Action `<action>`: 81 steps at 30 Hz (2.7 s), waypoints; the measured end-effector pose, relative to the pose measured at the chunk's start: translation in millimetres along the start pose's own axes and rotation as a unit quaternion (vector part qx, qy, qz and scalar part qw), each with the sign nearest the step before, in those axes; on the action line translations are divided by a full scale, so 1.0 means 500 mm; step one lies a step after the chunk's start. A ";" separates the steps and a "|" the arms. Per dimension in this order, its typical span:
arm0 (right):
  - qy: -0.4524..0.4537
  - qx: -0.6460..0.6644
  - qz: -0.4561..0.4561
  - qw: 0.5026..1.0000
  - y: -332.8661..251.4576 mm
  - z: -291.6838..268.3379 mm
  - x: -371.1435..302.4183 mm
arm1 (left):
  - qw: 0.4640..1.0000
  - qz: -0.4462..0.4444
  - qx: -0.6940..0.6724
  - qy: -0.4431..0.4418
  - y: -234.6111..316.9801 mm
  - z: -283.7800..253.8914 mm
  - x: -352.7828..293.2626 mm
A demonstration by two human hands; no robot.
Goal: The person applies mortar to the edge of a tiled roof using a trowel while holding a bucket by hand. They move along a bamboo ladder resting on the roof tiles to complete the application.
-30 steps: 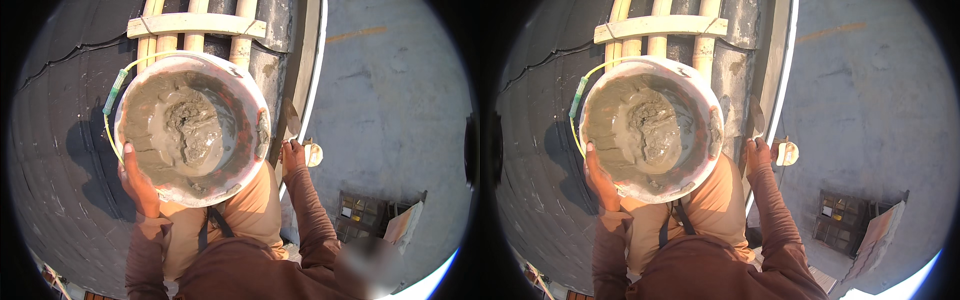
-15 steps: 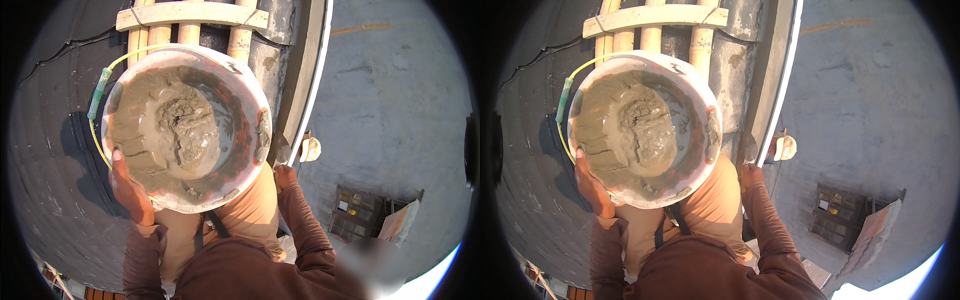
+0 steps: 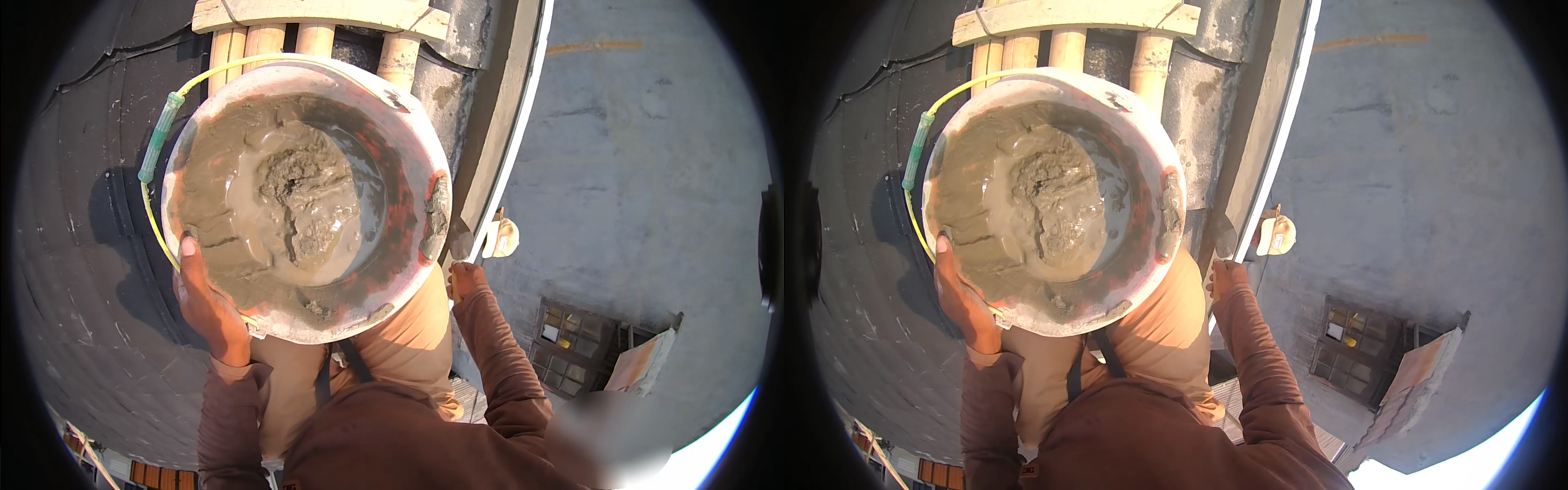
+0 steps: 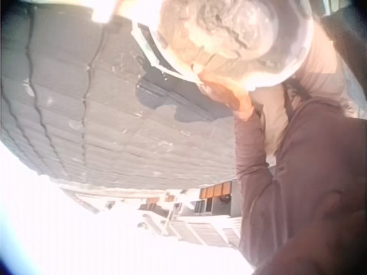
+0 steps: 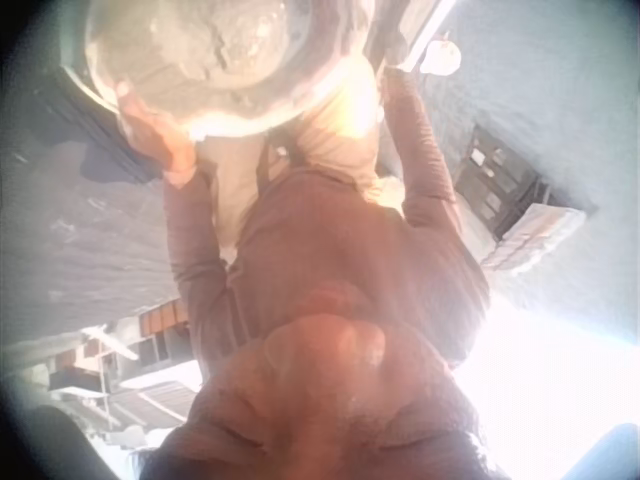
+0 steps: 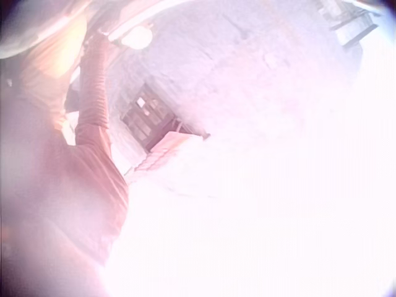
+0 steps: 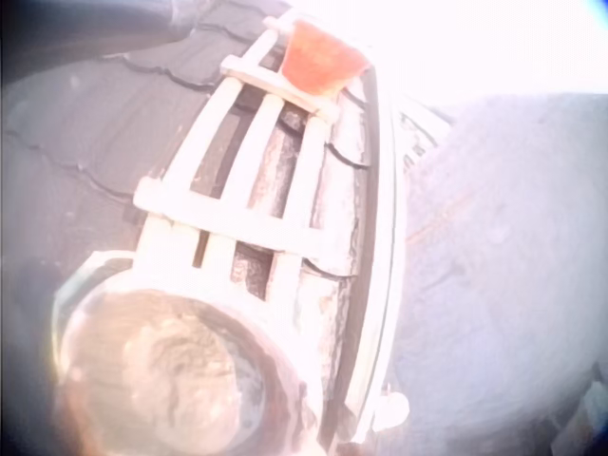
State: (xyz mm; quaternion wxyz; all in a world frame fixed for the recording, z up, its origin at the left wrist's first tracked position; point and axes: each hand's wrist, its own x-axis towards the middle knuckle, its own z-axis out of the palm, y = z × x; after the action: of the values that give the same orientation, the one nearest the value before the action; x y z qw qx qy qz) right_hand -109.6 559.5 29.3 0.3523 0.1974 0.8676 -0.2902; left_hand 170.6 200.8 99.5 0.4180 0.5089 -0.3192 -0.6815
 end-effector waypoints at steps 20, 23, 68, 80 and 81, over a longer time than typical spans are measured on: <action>0.000 -0.001 0.005 1.000 -0.139 -0.039 -0.007 | 0.999 0.023 0.020 0.020 -0.012 -0.006 -0.002; -0.014 -0.069 0.052 0.996 0.024 -0.049 -0.036 | 0.964 0.189 0.179 -0.048 -0.057 -0.049 0.012; 0.049 0.018 -0.065 0.997 -0.403 -0.017 0.027 | 1.000 0.001 0.031 0.001 -0.026 -0.025 0.007; -0.003 -0.038 -0.111 0.993 -0.296 -0.033 -0.064 | 0.966 0.191 0.156 -0.081 -0.069 -0.065 0.011; 0.000 -0.047 -0.145 0.988 -0.371 -0.034 -0.059 | 0.979 0.145 0.127 -0.060 -0.061 -0.056 0.009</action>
State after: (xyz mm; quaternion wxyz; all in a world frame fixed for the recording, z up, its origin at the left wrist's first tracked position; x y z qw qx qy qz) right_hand -199.8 426.6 128.2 0.3154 0.0524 0.8998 -0.2968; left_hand 189.2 210.2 63.5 0.4238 0.4643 -0.4983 -0.5971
